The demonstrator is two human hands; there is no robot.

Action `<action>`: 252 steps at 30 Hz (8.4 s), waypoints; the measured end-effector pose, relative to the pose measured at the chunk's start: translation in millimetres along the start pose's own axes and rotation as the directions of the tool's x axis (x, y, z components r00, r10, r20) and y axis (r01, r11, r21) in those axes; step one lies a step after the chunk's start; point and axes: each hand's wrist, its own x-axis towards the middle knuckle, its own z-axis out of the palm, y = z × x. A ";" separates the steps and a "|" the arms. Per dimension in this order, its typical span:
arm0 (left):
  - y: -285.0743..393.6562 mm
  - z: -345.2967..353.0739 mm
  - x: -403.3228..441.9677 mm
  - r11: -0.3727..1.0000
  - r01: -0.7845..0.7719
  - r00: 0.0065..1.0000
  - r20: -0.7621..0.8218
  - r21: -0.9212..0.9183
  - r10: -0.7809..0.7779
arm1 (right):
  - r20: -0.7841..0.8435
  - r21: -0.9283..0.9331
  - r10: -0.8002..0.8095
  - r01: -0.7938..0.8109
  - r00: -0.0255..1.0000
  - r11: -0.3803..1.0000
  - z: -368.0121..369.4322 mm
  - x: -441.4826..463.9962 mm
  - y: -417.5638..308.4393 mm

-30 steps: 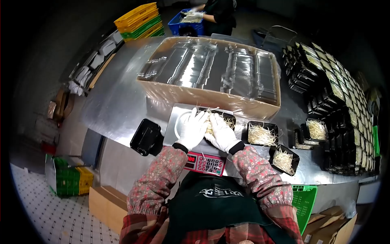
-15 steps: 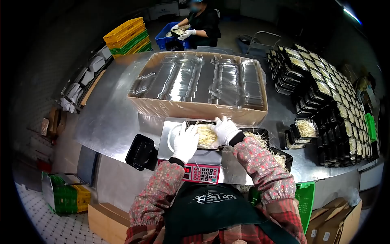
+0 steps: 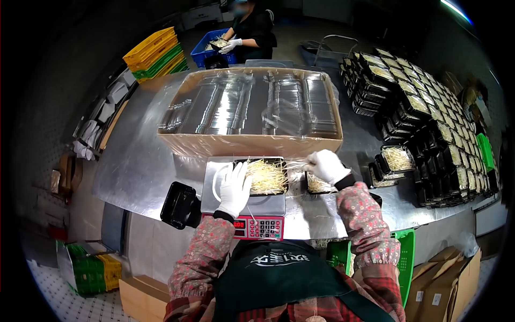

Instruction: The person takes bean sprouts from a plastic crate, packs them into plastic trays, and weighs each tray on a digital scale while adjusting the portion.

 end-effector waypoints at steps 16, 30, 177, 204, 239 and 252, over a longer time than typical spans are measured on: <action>34.7 -17.6 28.0 0.893 -0.385 0.881 0.194 -0.233 0.431 | 0.086 0.116 -0.027 0.017 0.996 0.993 64.1 -10.6 -30.7; 19.1 -6.3 41.9 0.933 -0.182 0.905 0.318 -0.309 0.282 | -0.042 0.441 0.298 -0.250 0.954 0.862 9.0 -32.4 30.8; -56.3 25.2 -1.8 0.745 0.473 0.864 0.083 -0.469 -0.497 | 0.060 0.547 0.199 -0.199 0.978 0.813 164.8 68.4 5.9; -20.0 -13.7 -47.3 -0.338 0.341 0.549 0.478 -0.877 -0.686 | 0.321 0.886 0.297 -0.396 0.899 0.240 93.9 62.4 -12.2; -67.9 -11.4 28.5 0.767 0.553 0.832 0.165 -0.325 -0.530 | 0.332 0.606 0.269 -0.423 0.904 0.673 169.4 151.0 -60.0; -74.3 -19.9 -46.2 -0.057 0.609 0.627 0.524 -0.791 -0.577 | 0.469 0.875 0.253 -0.485 0.846 0.000 140.2 19.0 -42.4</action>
